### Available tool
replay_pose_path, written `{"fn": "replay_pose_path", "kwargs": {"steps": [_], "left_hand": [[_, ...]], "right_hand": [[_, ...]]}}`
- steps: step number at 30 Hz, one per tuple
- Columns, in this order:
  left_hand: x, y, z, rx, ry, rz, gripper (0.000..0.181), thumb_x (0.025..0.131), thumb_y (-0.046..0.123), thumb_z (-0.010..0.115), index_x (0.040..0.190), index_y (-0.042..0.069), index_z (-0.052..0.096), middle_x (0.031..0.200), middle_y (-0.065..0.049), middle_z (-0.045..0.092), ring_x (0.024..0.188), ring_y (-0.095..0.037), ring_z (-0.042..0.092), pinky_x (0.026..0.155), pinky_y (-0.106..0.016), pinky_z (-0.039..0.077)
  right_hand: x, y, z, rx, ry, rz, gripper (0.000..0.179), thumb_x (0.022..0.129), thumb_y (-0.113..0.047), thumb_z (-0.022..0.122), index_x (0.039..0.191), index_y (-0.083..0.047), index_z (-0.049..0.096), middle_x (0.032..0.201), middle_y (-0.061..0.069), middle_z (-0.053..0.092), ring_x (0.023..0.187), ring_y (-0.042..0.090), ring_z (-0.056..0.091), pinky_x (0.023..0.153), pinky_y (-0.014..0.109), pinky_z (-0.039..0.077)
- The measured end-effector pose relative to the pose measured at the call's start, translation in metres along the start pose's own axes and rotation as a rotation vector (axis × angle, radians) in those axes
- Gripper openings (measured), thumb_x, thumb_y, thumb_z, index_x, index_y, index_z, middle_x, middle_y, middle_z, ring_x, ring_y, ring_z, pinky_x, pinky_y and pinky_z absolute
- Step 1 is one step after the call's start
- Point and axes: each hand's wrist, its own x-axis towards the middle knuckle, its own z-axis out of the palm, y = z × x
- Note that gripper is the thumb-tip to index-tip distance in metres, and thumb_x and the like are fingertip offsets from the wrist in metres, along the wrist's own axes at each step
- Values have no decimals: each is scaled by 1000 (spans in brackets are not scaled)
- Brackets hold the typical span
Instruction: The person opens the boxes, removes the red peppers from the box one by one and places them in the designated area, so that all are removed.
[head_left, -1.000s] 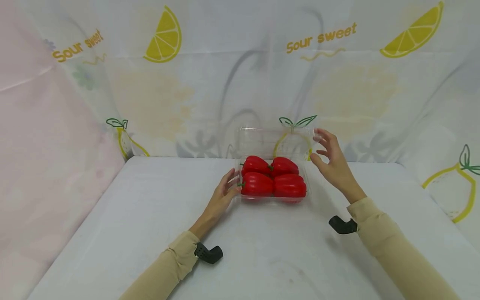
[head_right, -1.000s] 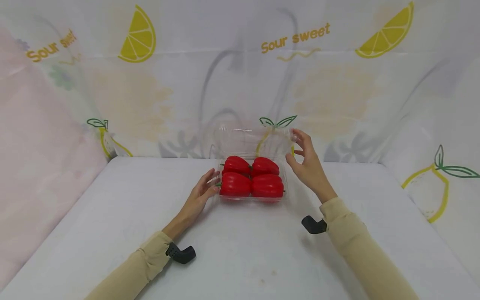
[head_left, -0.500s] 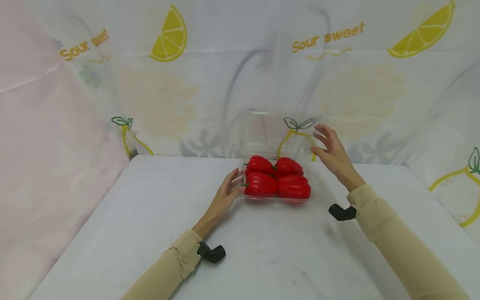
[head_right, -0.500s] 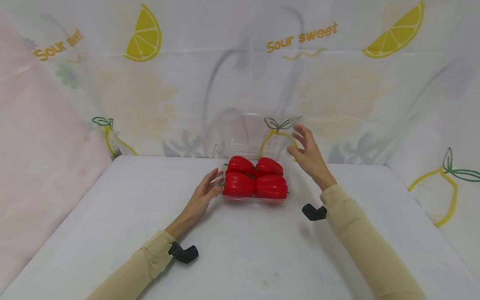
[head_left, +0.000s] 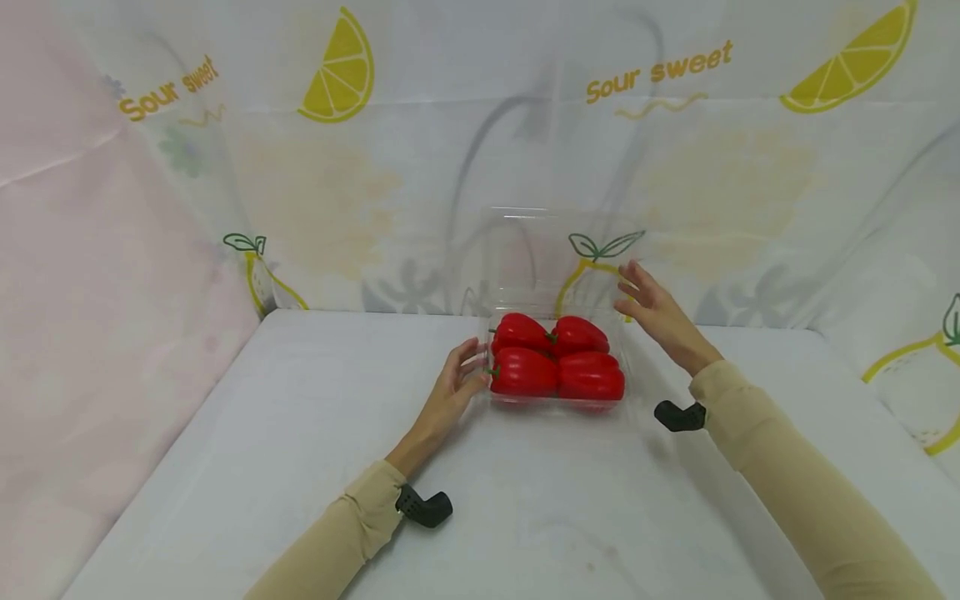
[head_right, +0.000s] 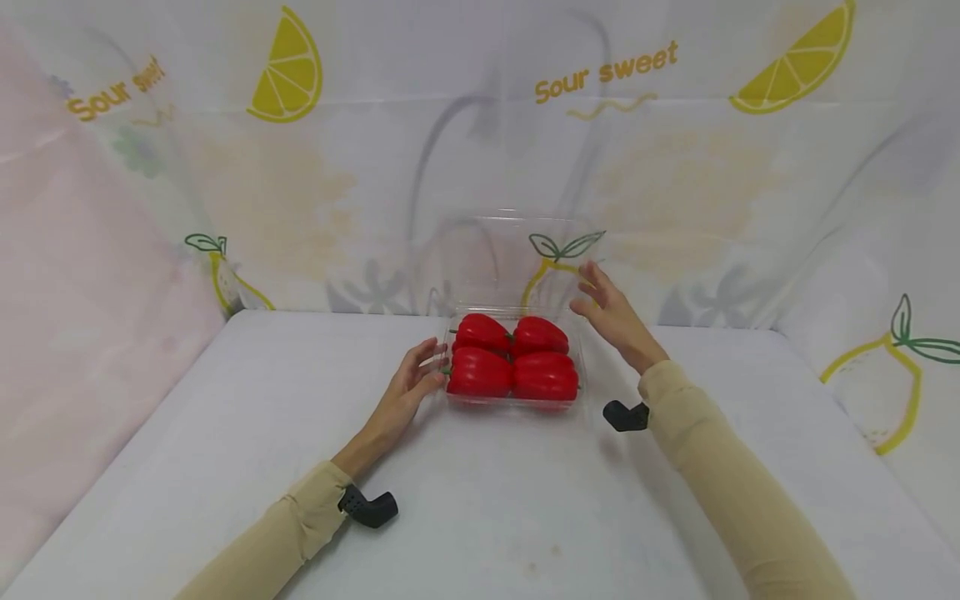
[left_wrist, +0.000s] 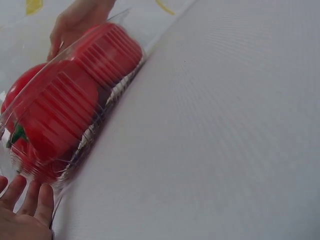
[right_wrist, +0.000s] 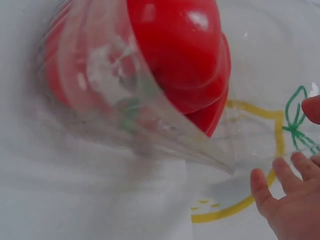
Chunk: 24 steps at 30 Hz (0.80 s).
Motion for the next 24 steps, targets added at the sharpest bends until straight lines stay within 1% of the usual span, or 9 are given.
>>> {"fn": "replay_pose_path", "kwargs": {"steps": [5,10,12,14,17,19,21,22,24], "left_hand": [[0,1,0,-7,18,-1,57,95,11,50,146,8,24,145,-13,36,133,-31,40,105,-43,41],[0,2,0,16,34,-25,56,96,14,51,146,10,26,144,-11,39,129,-30,43,104,-43,42],[-1,2,0,26,37,-32,56,96,13,50,146,9,26,143,-12,39,127,-31,43,102,-39,44],[-1,5,1,26,37,-39,55,96,12,50,146,9,26,143,-13,39,126,-31,44,99,-31,46],[-3,15,2,28,38,-44,56,96,9,49,146,4,25,140,-18,39,123,-31,45,91,-20,46],[-5,23,3,43,46,-46,55,95,7,48,145,1,26,133,-20,42,116,-28,48,85,-18,46],[-6,30,3,65,51,-48,55,95,6,48,145,-1,27,122,-19,45,105,-21,50,79,-19,47],[-7,32,4,80,56,-45,54,94,5,48,144,-2,27,116,-18,47,98,-19,51,76,-21,46],[-6,31,3,88,63,-46,54,94,4,48,144,-2,28,107,-15,49,87,-16,50,71,-23,46]], "right_hand": [[1,4,3,-22,-47,54,80,97,-30,49,151,-18,-8,160,5,4,147,30,11,114,58,16],[2,12,5,-45,-99,109,83,97,-33,50,151,-17,-11,160,9,3,146,34,13,114,57,18],[3,15,6,-43,-108,116,82,97,-32,49,151,-13,-10,159,12,6,145,36,17,113,55,21],[3,17,6,-46,-110,121,80,97,-31,48,151,-10,-8,158,15,9,143,37,22,113,54,24],[2,19,7,-61,-115,125,78,98,-31,47,151,-6,-5,157,19,13,140,39,27,112,53,27],[1,20,7,-67,-119,137,77,98,-32,46,151,-6,-4,156,20,14,139,40,28,112,53,26],[-1,21,8,-67,-123,143,77,98,-33,45,151,-5,-3,156,21,15,138,41,29,112,54,24],[-2,21,8,-64,-123,149,77,98,-33,45,151,-5,-3,156,21,15,138,42,29,113,55,23],[-4,21,8,-62,-121,164,76,98,-34,45,151,-5,-2,156,21,16,137,42,31,113,55,22]]}}
